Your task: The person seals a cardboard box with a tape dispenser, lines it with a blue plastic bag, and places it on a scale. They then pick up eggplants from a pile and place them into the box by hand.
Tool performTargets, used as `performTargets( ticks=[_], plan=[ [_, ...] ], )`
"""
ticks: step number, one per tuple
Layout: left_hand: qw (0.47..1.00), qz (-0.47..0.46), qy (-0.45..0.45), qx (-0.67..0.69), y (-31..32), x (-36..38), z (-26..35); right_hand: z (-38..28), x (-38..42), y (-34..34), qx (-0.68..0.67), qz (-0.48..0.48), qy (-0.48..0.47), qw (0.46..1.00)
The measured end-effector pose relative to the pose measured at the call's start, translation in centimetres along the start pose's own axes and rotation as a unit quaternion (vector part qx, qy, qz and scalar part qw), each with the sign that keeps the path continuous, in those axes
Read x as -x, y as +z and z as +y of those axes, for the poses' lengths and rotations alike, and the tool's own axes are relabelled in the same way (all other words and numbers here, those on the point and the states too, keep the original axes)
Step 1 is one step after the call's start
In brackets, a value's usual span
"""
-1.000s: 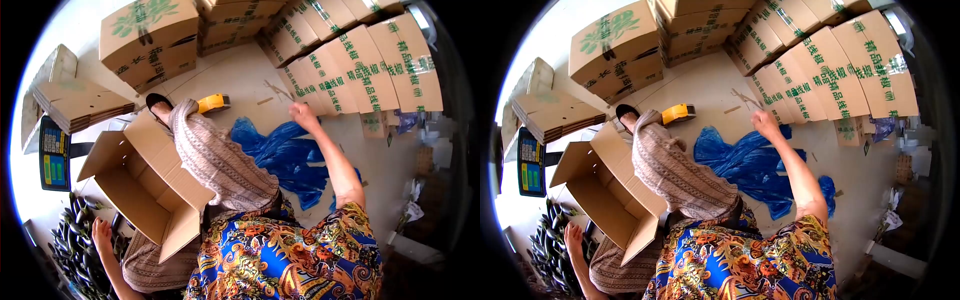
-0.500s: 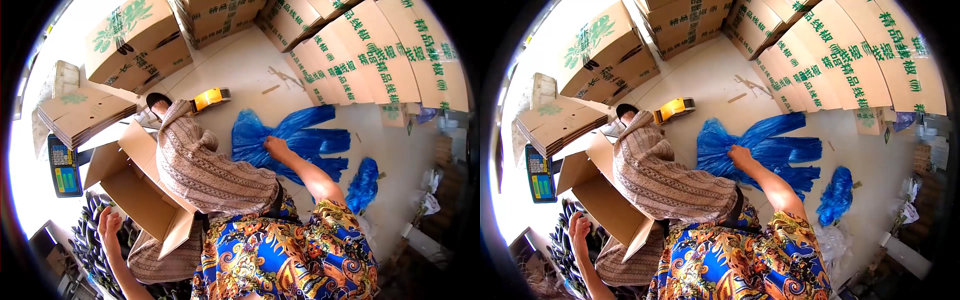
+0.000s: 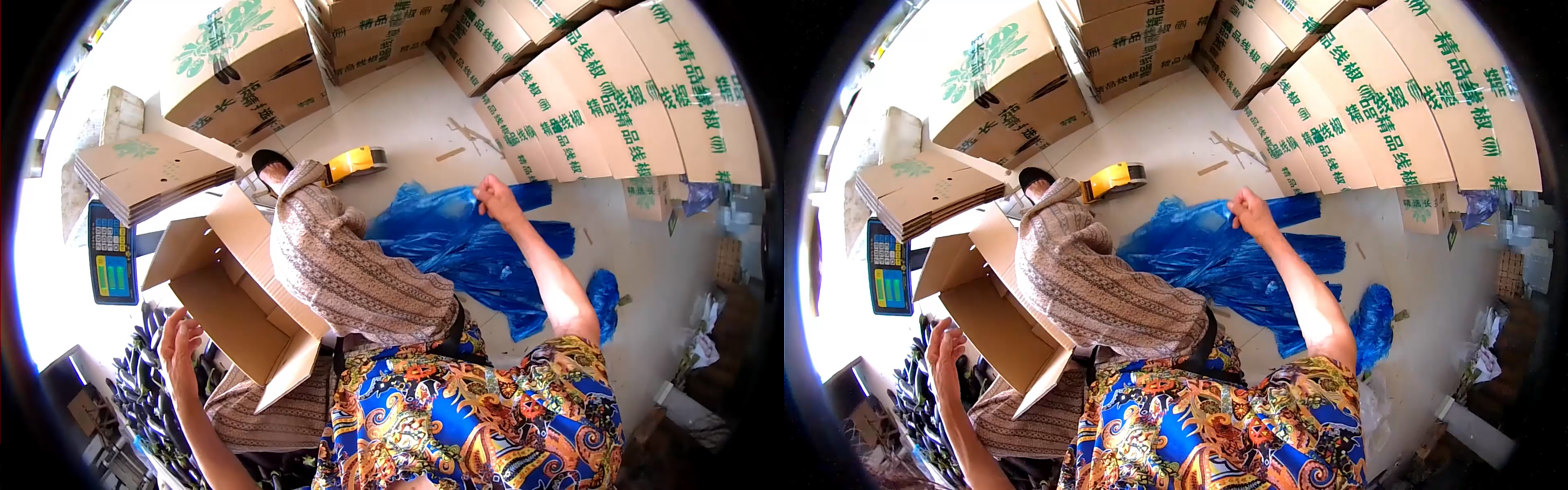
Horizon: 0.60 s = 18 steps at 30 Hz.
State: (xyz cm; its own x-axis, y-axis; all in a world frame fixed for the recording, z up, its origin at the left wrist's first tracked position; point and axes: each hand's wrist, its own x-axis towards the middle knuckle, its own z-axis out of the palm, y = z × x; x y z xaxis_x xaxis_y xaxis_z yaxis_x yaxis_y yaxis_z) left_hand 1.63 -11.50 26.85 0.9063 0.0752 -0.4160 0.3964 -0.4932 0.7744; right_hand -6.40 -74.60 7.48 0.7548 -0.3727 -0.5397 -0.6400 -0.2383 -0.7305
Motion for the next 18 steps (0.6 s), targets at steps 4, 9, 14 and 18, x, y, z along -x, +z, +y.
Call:
performTargets(
  ticks=[4, 9, 14, 18],
  plan=[
    [0.998, 0.015, 0.045, 0.035, 1.9, 0.3, 2.5, -5.9, 1.2, -0.9, -0.008, -0.022, -0.087, 0.996],
    [0.982, -0.066, 0.153, 0.089, 7.0, 1.2, 8.7, -15.8, 4.5, -1.2, 0.222, -0.103, -0.108, 0.964],
    [0.921, -0.143, 0.36, 0.047, 13.2, 0.0, 16.5, -25.3, 11.0, 1.3, 0.11, -0.219, -0.322, 0.914],
    [0.8, -0.21, 0.561, -0.031, 16.7, -1.6, 21.2, -31.6, 14.8, 2.5, 0.073, -0.318, -0.411, 0.851]
  ],
)
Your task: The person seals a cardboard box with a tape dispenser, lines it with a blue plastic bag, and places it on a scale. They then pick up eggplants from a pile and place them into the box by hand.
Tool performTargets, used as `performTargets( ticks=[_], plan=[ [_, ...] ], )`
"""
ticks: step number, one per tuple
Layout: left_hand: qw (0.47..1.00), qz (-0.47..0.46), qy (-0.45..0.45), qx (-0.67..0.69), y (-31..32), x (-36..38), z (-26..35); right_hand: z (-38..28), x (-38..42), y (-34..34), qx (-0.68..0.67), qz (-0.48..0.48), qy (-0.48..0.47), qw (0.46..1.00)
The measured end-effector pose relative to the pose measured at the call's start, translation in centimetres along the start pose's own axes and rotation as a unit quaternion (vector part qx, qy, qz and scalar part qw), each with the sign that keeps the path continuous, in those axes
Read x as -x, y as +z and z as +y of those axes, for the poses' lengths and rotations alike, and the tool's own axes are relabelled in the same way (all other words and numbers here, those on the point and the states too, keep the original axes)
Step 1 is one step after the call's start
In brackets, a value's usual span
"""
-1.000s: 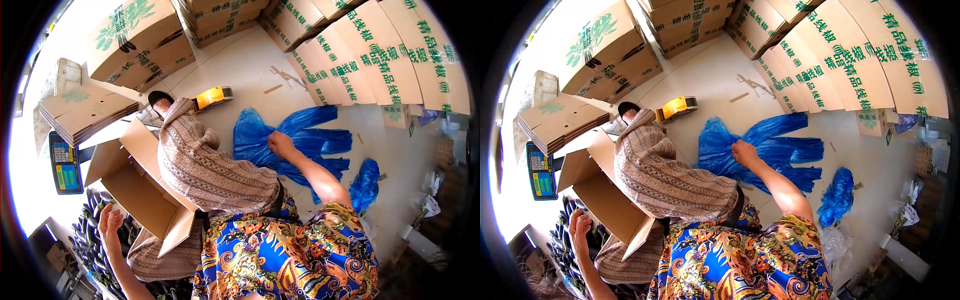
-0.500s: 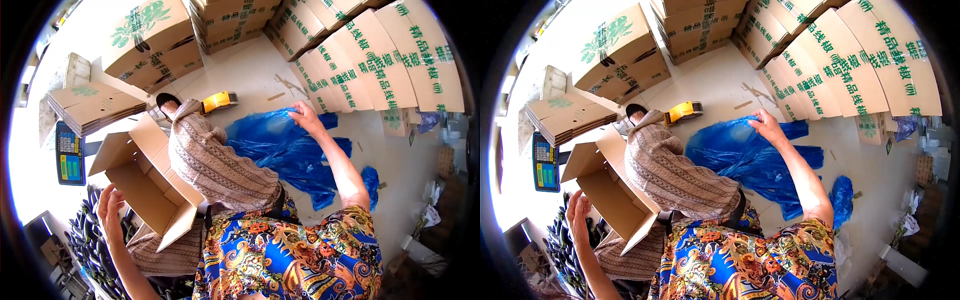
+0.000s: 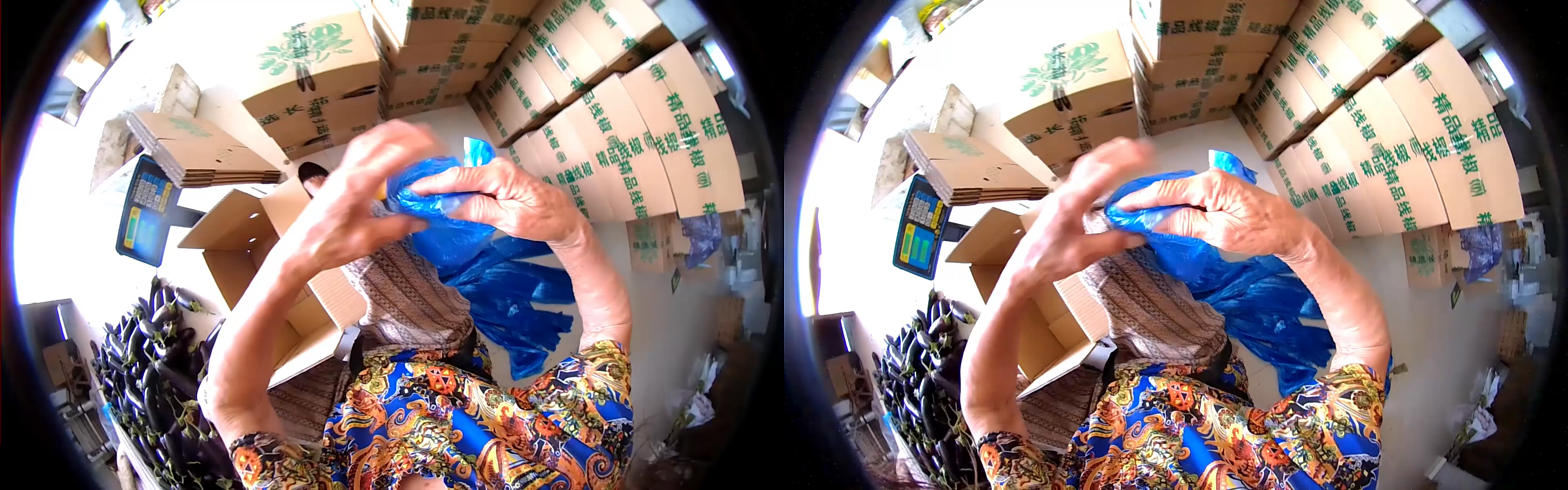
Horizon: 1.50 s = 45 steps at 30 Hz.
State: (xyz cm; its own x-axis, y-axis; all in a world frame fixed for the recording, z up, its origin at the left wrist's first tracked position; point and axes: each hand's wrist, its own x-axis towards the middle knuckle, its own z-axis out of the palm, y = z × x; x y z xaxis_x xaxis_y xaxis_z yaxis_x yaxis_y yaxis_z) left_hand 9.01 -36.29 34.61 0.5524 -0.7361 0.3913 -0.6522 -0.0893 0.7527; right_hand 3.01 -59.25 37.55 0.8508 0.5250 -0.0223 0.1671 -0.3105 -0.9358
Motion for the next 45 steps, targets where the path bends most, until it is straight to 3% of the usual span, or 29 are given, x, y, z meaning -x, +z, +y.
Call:
performTargets(
  ticks=[1, 2, 3, 5, 7, 10, 11, 13, 15, 19, 21, 23, 24, 25, 27, 28, 30, 31, 33, 35, 36, 37, 38, 41, 43, 45],
  plan=[
    [0.997, -0.052, 0.049, -0.016, 0.3, -0.2, -1.3, -1.5, -0.3, -0.5, -0.014, -0.026, 0.0, 1.0],
    [0.996, -0.08, 0.025, 0.033, 0.1, 0.1, -1.8, -2.7, -0.5, -1.3, -0.006, -0.04, -0.014, 0.999],
    [0.998, -0.034, 0.014, 0.046, -0.4, 0.8, -1.2, -3.6, -0.7, -1.5, 0.0, -0.004, -0.019, 1.0],
    [0.937, -0.003, -0.286, 0.2, -5.9, 4.7, 1.2, -1.4, -1.8, -2.7, 0.273, 0.055, 0.054, 0.959],
    [0.955, 0.087, -0.247, 0.143, -8.2, 8.3, 1.4, 3.1, -3.2, -2.3, 0.476, 0.104, -0.002, 0.874],
    [0.93, 0.163, -0.222, 0.243, -9.6, 11.2, 5.5, 5.8, -6.4, -0.7, 0.458, 0.21, -0.06, 0.862],
    [0.911, 0.253, -0.204, 0.254, -9.2, 13.1, 5.8, 6.0, -7.9, 0.1, 0.433, 0.217, -0.055, 0.873],
    [0.897, 0.263, -0.121, 0.334, -10.7, 16.3, 6.0, 7.6, -11.2, 2.3, 0.403, 0.269, -0.141, 0.864],
    [0.862, 0.364, -0.083, 0.344, -11.7, 20.0, 7.7, 8.2, -14.6, 5.3, 0.445, 0.176, -0.082, 0.874],
    [0.823, 0.492, -0.07, 0.275, -13.3, 25.1, 11.1, 8.7, -20.0, 14.2, 0.366, 0.022, -0.096, 0.926],
    [0.802, 0.545, -0.099, 0.226, -13.2, 26.2, 12.4, 8.3, -22.5, 19.9, 0.194, -0.068, -0.061, 0.977],
    [0.776, 0.587, -0.153, 0.173, -12.6, 25.9, 13.2, 7.9, -23.4, 25.3, 0.028, -0.071, -0.244, 0.967],
    [0.763, 0.598, -0.193, 0.15, -12.1, 25.2, 13.4, 7.3, -23.3, 28.0, -0.069, -0.052, -0.24, 0.967],
    [0.751, 0.6, -0.239, 0.136, -11.6, 24.4, 13.7, 6.9, -23.6, 30.4, -0.165, -0.036, -0.234, 0.957],
    [0.74, 0.559, -0.341, 0.151, -10.5, 21.9, 13.8, 6.6, -23.4, 30.6, -0.148, -0.088, -0.127, 0.977],
    [0.747, 0.522, -0.369, 0.185, -10.2, 20.5, 13.8, 6.9, -23.5, 29.6, -0.074, -0.117, -0.092, 0.986],
    [0.793, 0.413, -0.333, 0.3, -10.7, 20.0, 11.2, 7.8, -23.1, 25.5, 0.111, -0.121, -0.068, 0.984],
    [0.794, 0.382, -0.36, 0.308, -11.1, 20.6, 9.9, 7.6, -22.7, 23.6, 0.184, -0.093, -0.065, 0.976],
    [0.759, 0.41, -0.412, 0.293, -11.2, 20.0, 8.2, 6.3, -21.8, 20.2, 0.296, -0.014, -0.063, 0.953],
    [0.758, 0.418, -0.405, 0.294, -11.6, 20.2, 5.5, 3.9, -20.4, 17.8, 0.31, 0.112, -0.071, 0.942],
    [0.758, 0.427, -0.392, 0.299, -11.7, 20.4, 4.1, 2.5, -19.2, 16.3, 0.303, 0.129, -0.07, 0.941],
    [0.758, 0.436, -0.379, 0.304, -11.8, 20.5, 2.7, 2.0, -18.3, 15.6, 0.256, 0.142, -0.09, 0.952],
    [0.758, 0.441, -0.368, 0.309, -11.9, 20.7, 2.1, 0.5, -17.0, 15.3, 0.169, 0.091, -0.071, 0.979],
    [0.695, 0.481, -0.375, 0.38, -10.5, 18.3, 2.3, -1.5, -14.0, 17.4, -0.044, -0.024, -0.039, 0.998],
    [0.727, 0.409, -0.312, 0.454, -8.6, 18.3, 0.4, -0.8, -13.5, 19.3, -0.129, -0.091, -0.003, 0.988],
    [0.747, 0.395, -0.364, 0.392, -7.9, 17.3, 0.9, -0.3, -14.0, 20.0, -0.265, -0.103, 0.083, 0.955]
  ],
)
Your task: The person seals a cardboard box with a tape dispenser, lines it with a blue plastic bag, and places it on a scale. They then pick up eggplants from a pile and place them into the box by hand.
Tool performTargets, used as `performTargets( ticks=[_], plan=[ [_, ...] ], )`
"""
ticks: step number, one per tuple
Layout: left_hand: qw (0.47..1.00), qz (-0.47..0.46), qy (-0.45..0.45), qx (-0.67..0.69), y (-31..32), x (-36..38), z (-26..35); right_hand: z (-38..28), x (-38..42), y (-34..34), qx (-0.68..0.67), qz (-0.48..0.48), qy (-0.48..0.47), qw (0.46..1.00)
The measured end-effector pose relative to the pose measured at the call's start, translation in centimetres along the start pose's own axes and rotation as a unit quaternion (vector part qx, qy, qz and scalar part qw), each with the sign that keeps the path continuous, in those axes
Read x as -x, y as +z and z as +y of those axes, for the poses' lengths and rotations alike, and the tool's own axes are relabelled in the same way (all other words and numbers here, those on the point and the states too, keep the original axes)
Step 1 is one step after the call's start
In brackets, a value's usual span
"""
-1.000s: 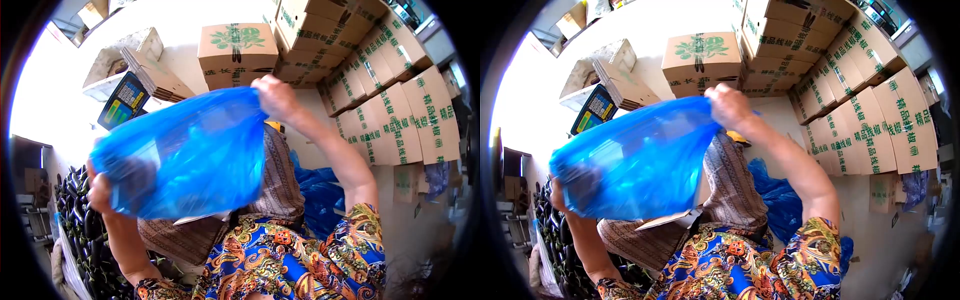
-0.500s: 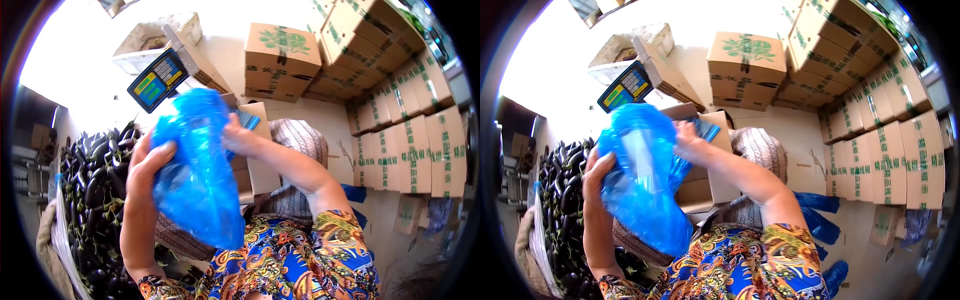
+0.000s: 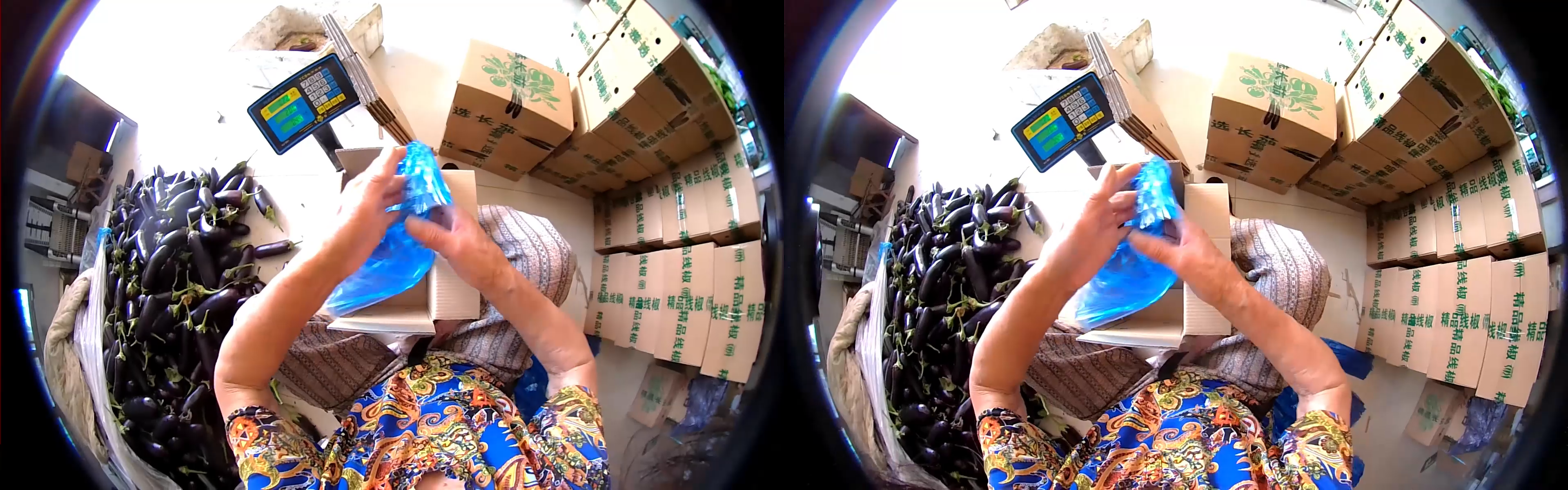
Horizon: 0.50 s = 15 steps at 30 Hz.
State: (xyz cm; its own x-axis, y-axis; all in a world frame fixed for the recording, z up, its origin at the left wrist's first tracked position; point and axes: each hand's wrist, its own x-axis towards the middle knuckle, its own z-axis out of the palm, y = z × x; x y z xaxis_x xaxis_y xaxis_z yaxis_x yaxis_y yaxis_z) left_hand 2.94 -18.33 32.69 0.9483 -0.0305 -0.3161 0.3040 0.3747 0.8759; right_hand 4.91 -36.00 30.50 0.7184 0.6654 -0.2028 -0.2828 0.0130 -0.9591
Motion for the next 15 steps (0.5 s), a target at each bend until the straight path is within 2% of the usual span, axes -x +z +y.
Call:
performTargets(
  ticks=[1, 3, 4, 5, 7, 11, 13, 15],
  plan=[
    [0.999, 0.001, 0.034, -0.036, 0.4, 0.4, -0.3, 2.2, -1.0, -0.8, -0.124, 0.003, 0.039, 0.991],
    [0.991, -0.022, 0.03, -0.131, 0.3, 1.2, 0.4, 3.2, -1.4, -1.5, -0.292, 0.02, 0.0, 0.956],
    [0.996, -0.022, 0.0, -0.086, 0.7, 2.0, 0.9, 3.6, -1.5, -1.9, -0.372, 0.03, -0.02, 0.927],
    [0.997, -0.023, 0.004, -0.074, 0.3, 2.1, 0.5, 4.6, -1.5, -2.7, -0.428, 0.039, 0.003, 0.903],
    [0.998, -0.025, 0.012, -0.049, -0.9, 1.9, -1.1, 5.3, -1.2, -2.5, -0.405, 0.074, -0.004, 0.911],
    [0.992, -0.056, 0.021, -0.107, -1.4, 1.0, -4.0, 6.1, -1.1, -1.9, -0.305, 0.135, -0.035, 0.942],
    [0.989, -0.022, 0.057, -0.137, -0.7, 1.2, -4.7, 5.4, -0.9, -1.3, -0.274, 0.166, -0.052, 0.946],
    [0.984, 0.006, 0.092, -0.154, 0.0, 1.5, -5.2, 5.5, -0.8, -1.4, -0.251, 0.156, -0.051, 0.954]
  ],
)
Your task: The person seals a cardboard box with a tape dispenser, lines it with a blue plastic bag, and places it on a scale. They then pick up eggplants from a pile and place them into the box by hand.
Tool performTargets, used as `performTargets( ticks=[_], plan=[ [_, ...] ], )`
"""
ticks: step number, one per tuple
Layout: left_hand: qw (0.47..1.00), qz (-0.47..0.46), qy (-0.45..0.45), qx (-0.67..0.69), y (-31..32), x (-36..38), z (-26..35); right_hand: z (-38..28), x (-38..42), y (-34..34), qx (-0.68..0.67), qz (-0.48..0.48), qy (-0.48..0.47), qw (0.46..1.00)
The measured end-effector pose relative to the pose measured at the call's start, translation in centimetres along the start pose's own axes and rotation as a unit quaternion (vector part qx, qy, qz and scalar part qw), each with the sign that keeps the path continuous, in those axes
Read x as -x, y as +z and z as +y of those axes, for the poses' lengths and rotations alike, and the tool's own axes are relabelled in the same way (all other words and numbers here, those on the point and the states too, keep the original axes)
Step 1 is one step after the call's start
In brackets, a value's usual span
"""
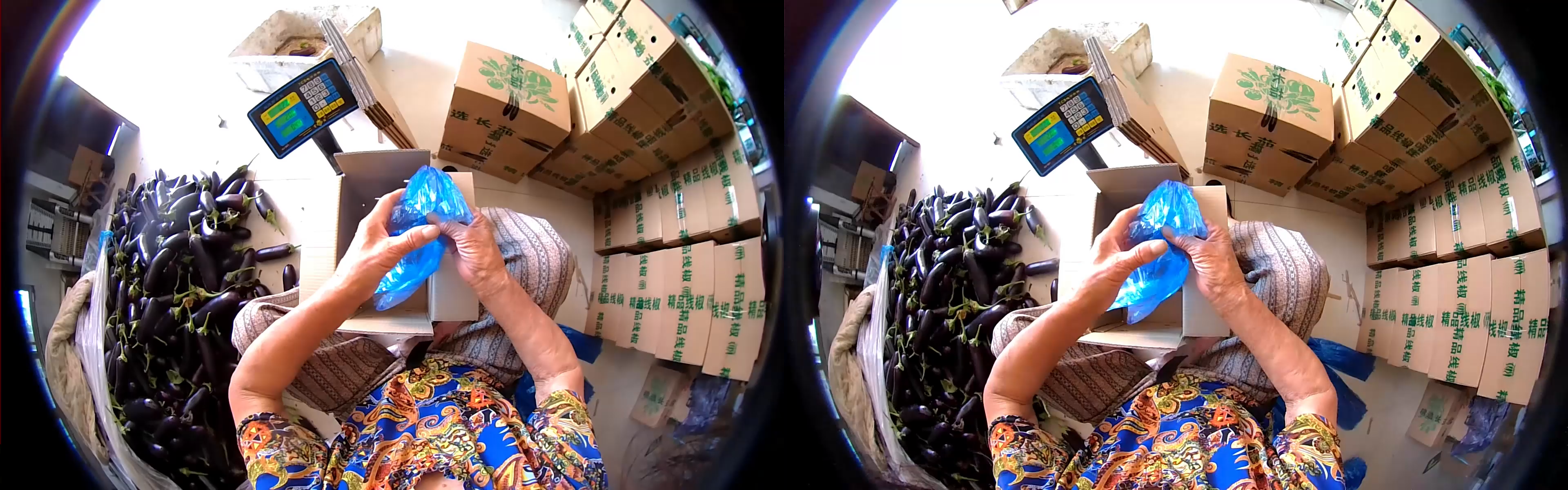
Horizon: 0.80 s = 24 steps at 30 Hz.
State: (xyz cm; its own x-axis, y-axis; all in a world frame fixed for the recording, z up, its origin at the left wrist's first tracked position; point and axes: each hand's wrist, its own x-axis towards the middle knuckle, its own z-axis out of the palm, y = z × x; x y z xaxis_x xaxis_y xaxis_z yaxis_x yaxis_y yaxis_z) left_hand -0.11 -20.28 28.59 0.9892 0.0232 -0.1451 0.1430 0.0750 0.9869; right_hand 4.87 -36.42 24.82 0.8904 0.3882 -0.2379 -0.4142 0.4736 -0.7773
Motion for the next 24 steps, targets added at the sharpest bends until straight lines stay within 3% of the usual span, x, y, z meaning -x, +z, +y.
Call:
performTargets(
  ticks=[3, 10, 11, 14, 15, 17, 18, 20, 22, 24],
  plan=[
    [0.997, -0.001, -0.042, 0.069, -0.3, 0.0, -0.4, 0.0, -0.6, -0.7, -0.002, -0.007, -0.013, 1.0],
    [0.976, 0.111, 0.035, 0.182, -2.9, 0.4, 0.6, -2.4, -1.1, -3.8, 0.016, -0.002, -0.043, 0.999],
    [0.967, 0.123, 0.053, 0.217, -3.1, 0.6, 1.2, -2.7, -1.2, -4.7, 0.051, -0.007, -0.061, 0.997],
    [0.943, 0.115, 0.096, 0.298, -5.6, 0.5, 1.1, -5.9, -0.4, -5.1, 0.388, 0.051, -0.078, 0.917],
    [0.945, 0.116, 0.097, 0.29, -5.7, 0.8, 2.4, -6.7, -0.4, -4.9, 0.407, 0.06, -0.122, 0.903],
    [0.937, 0.198, 0.066, 0.279, -5.1, 1.0, 5.2, -8.2, -1.2, -6.8, 0.219, 0.063, -0.094, 0.969],
    [0.941, 0.177, 0.072, 0.28, -5.5, 0.8, 5.3, -9.6, -1.0, -7.0, 0.093, 0.052, -0.032, 0.994],
    [0.953, 0.127, 0.071, 0.266, -6.7, 0.5, 5.1, -10.5, -0.9, -7.5, 0.005, 0.029, -0.035, 0.999],
    [0.989, 0.125, 0.047, 0.064, -7.4, 0.6, 4.1, -10.7, -0.8, -7.5, -0.03, 0.027, -0.045, 0.998],
    [0.985, 0.087, 0.043, -0.14, -7.1, 1.6, 4.6, -10.8, -0.7, -7.1, -0.067, 0.035, -0.052, 0.996]
  ],
)
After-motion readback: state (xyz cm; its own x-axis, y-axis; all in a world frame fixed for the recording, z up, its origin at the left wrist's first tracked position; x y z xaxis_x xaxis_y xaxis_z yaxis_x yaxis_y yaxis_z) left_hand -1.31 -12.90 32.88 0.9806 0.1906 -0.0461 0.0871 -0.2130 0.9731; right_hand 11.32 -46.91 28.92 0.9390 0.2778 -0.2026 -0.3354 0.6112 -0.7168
